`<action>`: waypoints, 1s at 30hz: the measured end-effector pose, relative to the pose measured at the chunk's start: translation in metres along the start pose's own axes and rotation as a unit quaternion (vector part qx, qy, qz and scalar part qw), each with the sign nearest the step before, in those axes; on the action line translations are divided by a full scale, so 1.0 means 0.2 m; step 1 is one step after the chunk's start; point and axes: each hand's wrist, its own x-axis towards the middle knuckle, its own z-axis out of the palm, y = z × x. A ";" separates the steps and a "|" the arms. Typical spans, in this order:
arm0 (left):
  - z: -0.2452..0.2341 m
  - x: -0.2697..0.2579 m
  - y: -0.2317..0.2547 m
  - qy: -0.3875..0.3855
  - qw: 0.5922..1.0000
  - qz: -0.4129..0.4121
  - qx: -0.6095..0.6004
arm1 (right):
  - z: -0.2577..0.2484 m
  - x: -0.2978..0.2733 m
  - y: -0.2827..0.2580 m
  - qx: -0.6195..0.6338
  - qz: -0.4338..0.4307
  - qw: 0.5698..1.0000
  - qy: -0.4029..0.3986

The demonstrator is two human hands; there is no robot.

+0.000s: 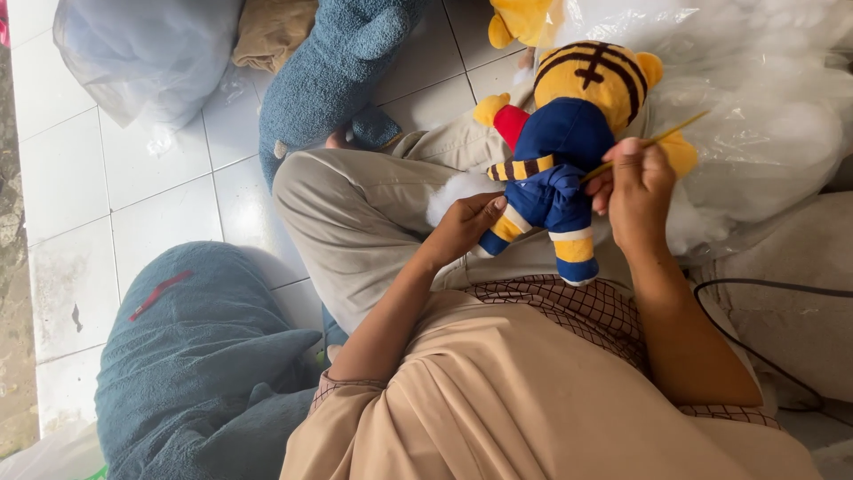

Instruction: Stuffing a tiger plush toy with fiberfill using a wooden stick while sitting on the floor.

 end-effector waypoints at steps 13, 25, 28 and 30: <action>-0.01 -0.01 0.11 -0.057 0.995 0.049 -0.062 | -0.12 0.06 0.01 0.079 0.086 0.992 0.053; -0.09 0.06 -0.46 -0.057 0.996 0.068 -0.008 | -0.04 0.03 0.03 0.029 0.129 0.991 -0.036; -0.08 0.04 -0.33 -0.053 0.996 0.064 -0.002 | -0.03 0.02 0.01 0.012 0.121 0.990 -0.065; -0.09 0.07 -0.52 -0.047 0.997 0.060 -0.002 | -0.03 0.01 0.00 -0.008 0.096 0.992 -0.080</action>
